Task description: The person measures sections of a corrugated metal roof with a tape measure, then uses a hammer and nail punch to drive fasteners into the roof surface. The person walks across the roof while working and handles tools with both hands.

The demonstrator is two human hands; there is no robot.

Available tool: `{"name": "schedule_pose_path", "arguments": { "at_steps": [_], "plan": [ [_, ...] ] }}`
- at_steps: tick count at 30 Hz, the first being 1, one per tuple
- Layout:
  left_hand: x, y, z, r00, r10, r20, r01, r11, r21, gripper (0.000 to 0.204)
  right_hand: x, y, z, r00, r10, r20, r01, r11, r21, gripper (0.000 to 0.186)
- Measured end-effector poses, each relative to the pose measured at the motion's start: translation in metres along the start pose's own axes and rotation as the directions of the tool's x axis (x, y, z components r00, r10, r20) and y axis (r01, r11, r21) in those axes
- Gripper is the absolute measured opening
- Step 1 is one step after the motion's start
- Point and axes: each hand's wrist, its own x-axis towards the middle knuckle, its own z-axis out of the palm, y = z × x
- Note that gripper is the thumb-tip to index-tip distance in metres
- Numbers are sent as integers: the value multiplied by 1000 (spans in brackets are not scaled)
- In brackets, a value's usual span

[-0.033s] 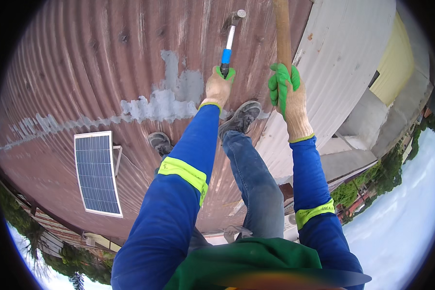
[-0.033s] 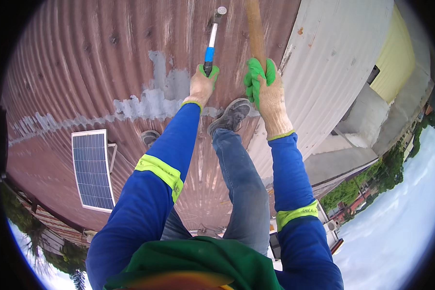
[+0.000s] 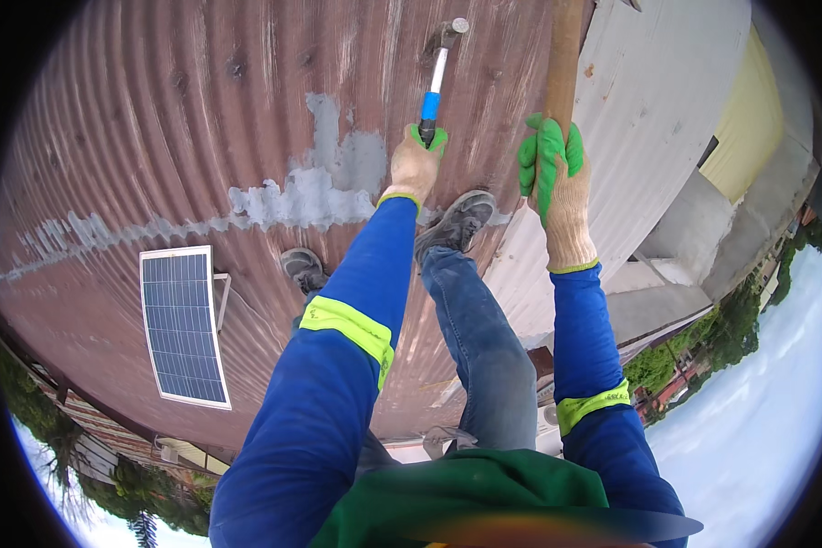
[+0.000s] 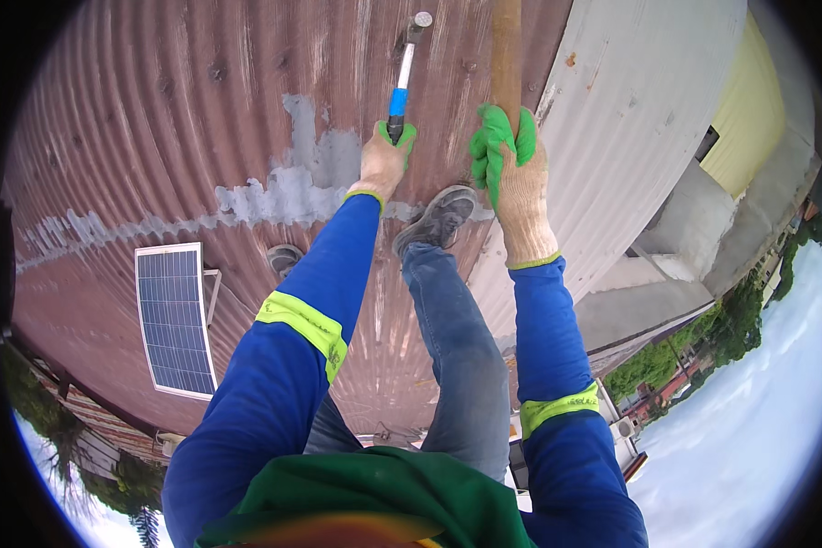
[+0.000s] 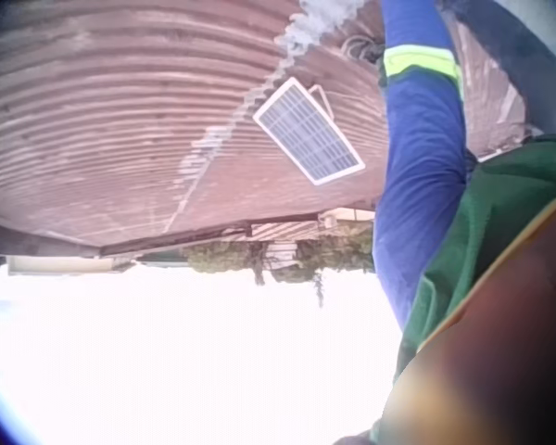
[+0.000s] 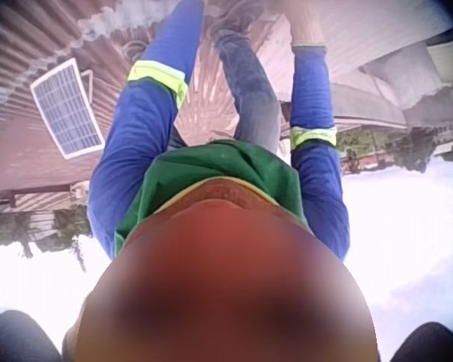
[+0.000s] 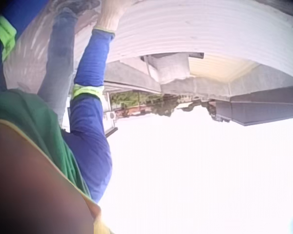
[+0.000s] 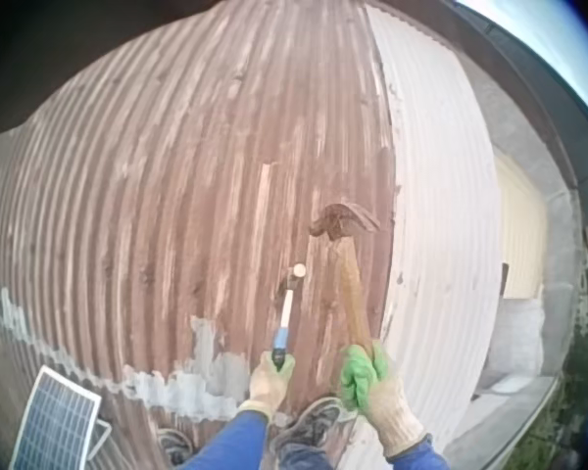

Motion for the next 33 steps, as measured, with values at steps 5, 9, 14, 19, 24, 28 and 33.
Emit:
{"name": "schedule_pose_path", "arguments": {
  "at_steps": [5, 9, 14, 19, 24, 28, 33],
  "plan": [
    [4, 1, 1, 995, 78, -64, -76, 996, 43, 50, 22, 15, 26, 999, 46, -20, -46, 999, -2, 37],
    [3, 11, 3, 999, -33, 11, 33, 999, -11, 51, 36, -3, 16, 943, 330, 31, -315, 920, -235, 40],
    [-2, 18, -1, 1000, -22, -10, 21, 1000, -6, 52, 27, -26, 4, 986, -168, 3, 168, 986, 9, 38],
    [-3, 17, 2, 999, -27, -17, 26, 999, -27, 52, 38, -22, 25, 990, 136, 31, -130, 980, -150, 38],
    [0, 14, 7, 996, -73, 45, 77, 992, -100, 53, 37, -41, 3, 972, 230, 41, -217, 955, -205, 42],
    [-3, 15, 4, 998, -55, 23, 57, 994, -98, 53, 38, -38, 11, 996, -85, 2, 85, 994, 75, 43],
    [-4, 16, 4, 998, -64, 27, 65, 996, -56, 53, 46, -31, 29, 911, 412, -20, -387, 838, -385, 43]
  ]
}}
